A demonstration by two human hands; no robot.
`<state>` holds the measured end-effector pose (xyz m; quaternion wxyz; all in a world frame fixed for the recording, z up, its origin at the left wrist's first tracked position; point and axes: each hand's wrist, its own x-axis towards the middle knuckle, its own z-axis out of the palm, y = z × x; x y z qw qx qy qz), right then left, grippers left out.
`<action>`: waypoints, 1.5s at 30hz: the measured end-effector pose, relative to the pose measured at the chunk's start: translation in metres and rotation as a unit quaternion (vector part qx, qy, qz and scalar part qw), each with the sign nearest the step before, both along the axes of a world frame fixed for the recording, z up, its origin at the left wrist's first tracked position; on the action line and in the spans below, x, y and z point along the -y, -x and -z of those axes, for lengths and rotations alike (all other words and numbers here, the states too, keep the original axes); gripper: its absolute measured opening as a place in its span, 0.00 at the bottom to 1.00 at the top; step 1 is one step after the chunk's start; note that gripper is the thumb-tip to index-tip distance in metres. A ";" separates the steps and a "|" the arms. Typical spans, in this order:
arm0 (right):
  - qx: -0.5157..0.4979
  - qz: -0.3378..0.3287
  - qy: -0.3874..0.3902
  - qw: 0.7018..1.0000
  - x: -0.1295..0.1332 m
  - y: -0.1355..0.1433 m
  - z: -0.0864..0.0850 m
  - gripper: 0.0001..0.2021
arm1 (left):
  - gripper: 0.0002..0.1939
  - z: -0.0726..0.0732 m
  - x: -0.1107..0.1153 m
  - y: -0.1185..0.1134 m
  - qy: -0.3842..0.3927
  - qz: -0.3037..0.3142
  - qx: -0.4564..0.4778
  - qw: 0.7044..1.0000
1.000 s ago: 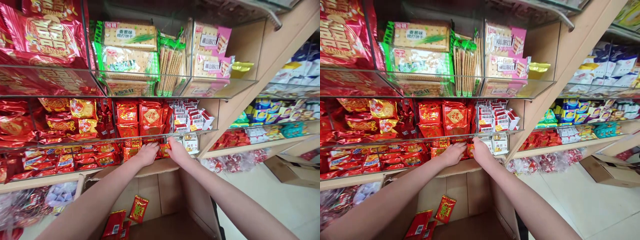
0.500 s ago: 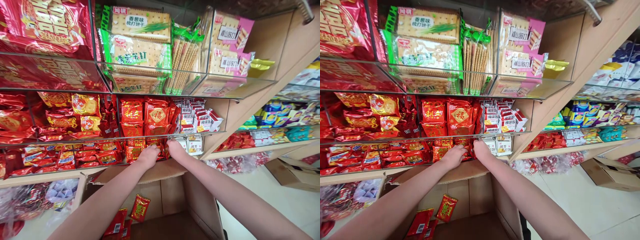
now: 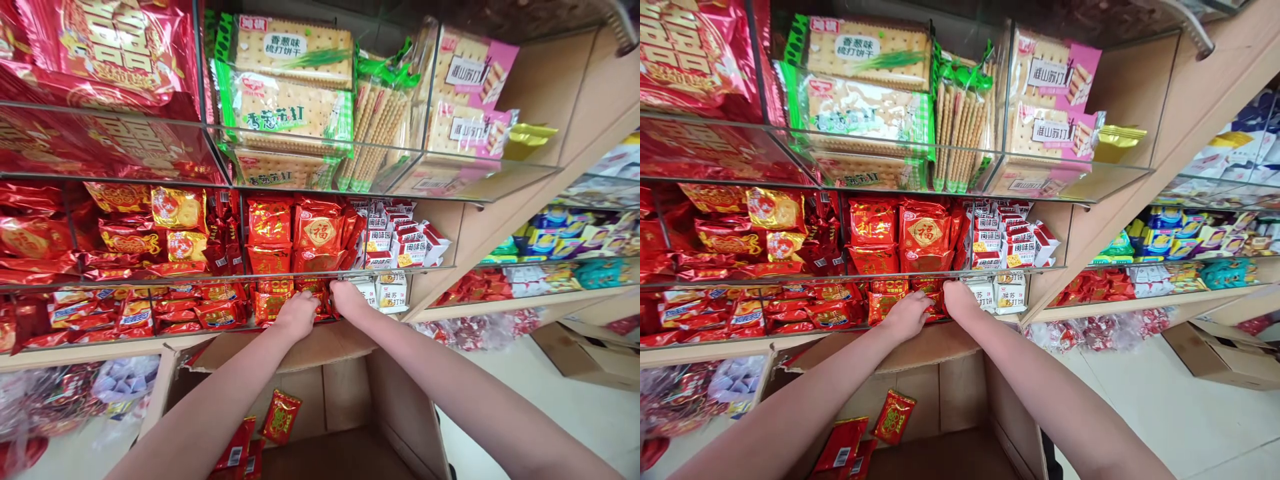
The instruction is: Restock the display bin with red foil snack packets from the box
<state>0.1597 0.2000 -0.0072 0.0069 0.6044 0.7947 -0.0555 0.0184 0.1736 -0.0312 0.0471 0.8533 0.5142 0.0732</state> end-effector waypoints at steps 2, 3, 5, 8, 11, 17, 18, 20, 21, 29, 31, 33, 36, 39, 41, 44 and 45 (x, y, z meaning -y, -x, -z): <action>0.002 -0.001 -0.003 1.000 0.000 0.002 0.001 0.12 | 0.13 0.000 0.000 0.000 -0.002 -0.006 0.000 1.000; 0.004 -0.002 -0.003 1.000 0.000 0.003 0.002 0.12 | 0.12 0.001 0.000 0.000 -0.004 -0.010 0.000 1.000; 0.010 -0.003 0.009 1.000 0.000 0.004 0.006 0.11 | 0.12 0.001 0.001 -0.001 -0.010 -0.018 0.001 1.000; 0.022 0.001 0.043 0.999 -0.002 0.004 0.012 0.09 | 0.13 0.001 0.001 -0.001 -0.023 -0.035 0.004 0.999; 0.031 0.007 0.064 0.997 -0.006 0.004 0.015 0.11 | 0.17 -0.002 0.002 -0.001 -0.042 -0.070 0.009 0.997; 0.045 0.013 0.088 0.995 -0.005 0.014 0.008 0.10 | 0.12 -0.007 -0.003 0.003 -0.046 -0.079 0.000 0.996; 0.044 0.006 0.087 0.995 -0.004 0.015 0.008 0.11 | 0.12 -0.007 -0.005 0.003 -0.041 -0.071 -0.003 0.997; 0.041 -0.017 0.086 0.995 -0.003 0.017 0.009 0.11 | 0.15 -0.007 -0.008 0.002 -0.029 -0.056 -0.009 0.998; 0.041 -0.028 0.088 0.995 -0.002 0.016 0.010 0.11 | 0.16 -0.007 -0.009 0.002 -0.024 -0.049 -0.012 0.998; 0.058 -0.063 0.124 0.989 -0.005 0.006 0.002 0.11 | 0.09 -0.015 -0.025 -0.004 0.034 -0.021 -0.049 0.998; 0.062 -0.072 0.135 0.986 -0.003 0.002 -0.003 0.11 | 0.09 -0.015 -0.027 -0.004 0.042 -0.024 -0.053 0.997; 0.064 -0.085 0.148 0.983 -0.001 -0.002 -0.006 0.11 | 0.10 -0.015 -0.028 -0.004 0.047 -0.028 -0.055 0.997; 0.066 -0.099 0.163 0.979 0.000 -0.005 -0.004 0.11 | 0.10 -0.016 -0.027 -0.005 0.058 -0.031 -0.058 0.996; 0.066 -0.108 0.170 0.977 -0.001 -0.005 0.000 0.12 | 0.12 -0.020 -0.024 -0.006 0.065 -0.027 -0.061 0.996; 0.063 -0.115 0.174 0.976 -0.001 -0.004 0.000 0.13 | 0.13 -0.023 -0.021 -0.006 0.065 -0.023 -0.061 0.996; 0.054 -0.122 0.174 0.976 0.000 -0.005 -0.003 0.15 | 0.15 -0.026 -0.017 -0.002 0.052 -0.021 -0.052 0.997; 0.049 -0.121 0.171 0.977 0.001 -0.007 -0.004 0.16 | 0.16 -0.027 -0.016 0.000 0.042 -0.026 -0.047 0.998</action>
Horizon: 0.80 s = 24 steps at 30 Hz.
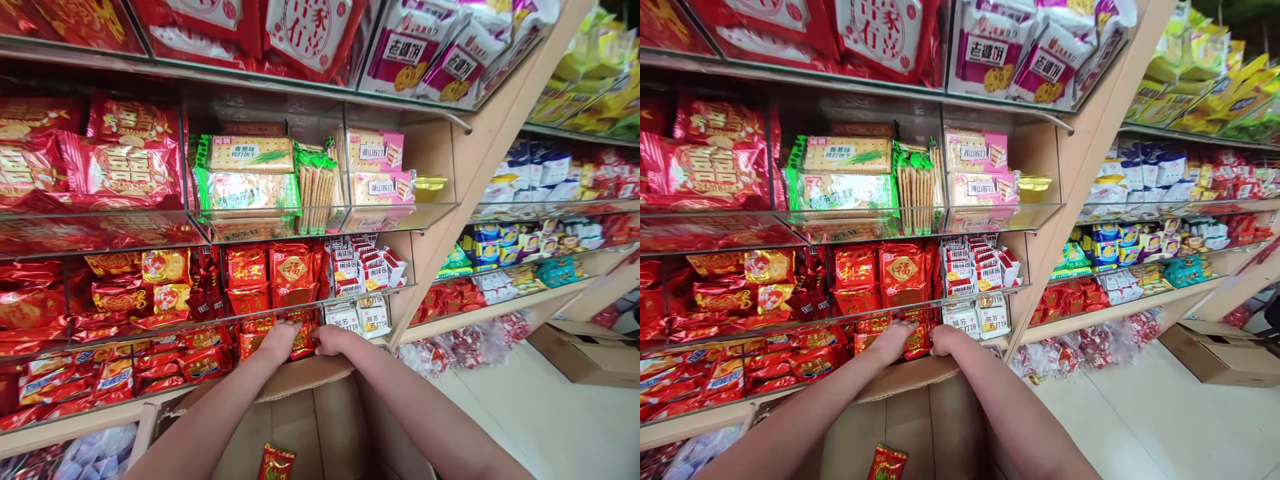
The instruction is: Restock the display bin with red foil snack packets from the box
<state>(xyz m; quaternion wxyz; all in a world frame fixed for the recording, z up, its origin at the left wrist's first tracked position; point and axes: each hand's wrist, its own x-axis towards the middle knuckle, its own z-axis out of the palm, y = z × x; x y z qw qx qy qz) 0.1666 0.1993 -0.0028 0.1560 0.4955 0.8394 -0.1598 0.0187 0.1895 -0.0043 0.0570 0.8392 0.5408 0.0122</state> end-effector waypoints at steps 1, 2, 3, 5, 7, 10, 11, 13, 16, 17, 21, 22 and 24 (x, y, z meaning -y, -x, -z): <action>-0.005 0.003 -0.004 1.000 0.001 -0.002 -0.001 0.16 | 0.16 0.000 0.001 0.002 -0.012 -0.008 0.005 1.000; -0.011 0.007 -0.008 1.000 0.003 -0.004 -0.003 0.17 | 0.17 -0.001 0.001 0.004 -0.023 -0.017 0.010 1.000; -0.017 0.011 -0.012 1.000 0.004 -0.007 -0.004 0.18 | 0.16 0.000 0.001 0.005 -0.030 -0.026 0.013 0.999; -0.030 0.014 -0.015 0.999 0.007 -0.012 -0.005 0.20 | 0.12 0.001 0.000 0.008 -0.031 -0.038 0.017 0.999; -0.041 0.011 -0.011 0.999 0.009 -0.015 -0.004 0.20 | 0.08 0.003 -0.001 0.009 -0.017 -0.043 0.021 0.999; -0.048 0.013 0.006 0.999 0.009 -0.014 -0.004 0.21 | 0.06 0.005 -0.003 0.010 0.006 -0.063 0.041 0.997; -0.049 0.017 0.015 0.999 0.009 -0.012 -0.003 0.20 | 0.06 0.006 -0.004 0.010 0.013 -0.070 0.054 0.996; -0.054 0.030 0.032 0.998 0.007 -0.009 -0.002 0.19 | 0.07 0.008 -0.006 0.012 0.028 -0.083 0.093 0.992; -0.088 0.060 0.051 0.993 0.005 -0.007 0.000 0.18 | 0.13 0.010 -0.008 0.015 0.045 -0.108 0.181 0.977; -0.107 0.073 0.056 0.990 0.005 -0.008 0.001 0.18 | 0.15 0.011 -0.008 0.016 0.050 -0.124 0.216 0.967; -0.220 0.144 0.068 0.962 0.006 -0.014 0.006 0.17 | 0.13 0.010 0.000 0.018 0.101 -0.220 0.369 0.897; -0.258 0.162 0.076 0.949 0.006 -0.015 0.006 0.16 | 0.12 0.008 0.004 0.018 0.127 -0.243 0.406 0.872; -0.345 0.194 0.107 0.912 0.007 -0.015 0.007 0.16 | 0.12 0.004 0.011 0.018 0.188 -0.282 0.471 0.814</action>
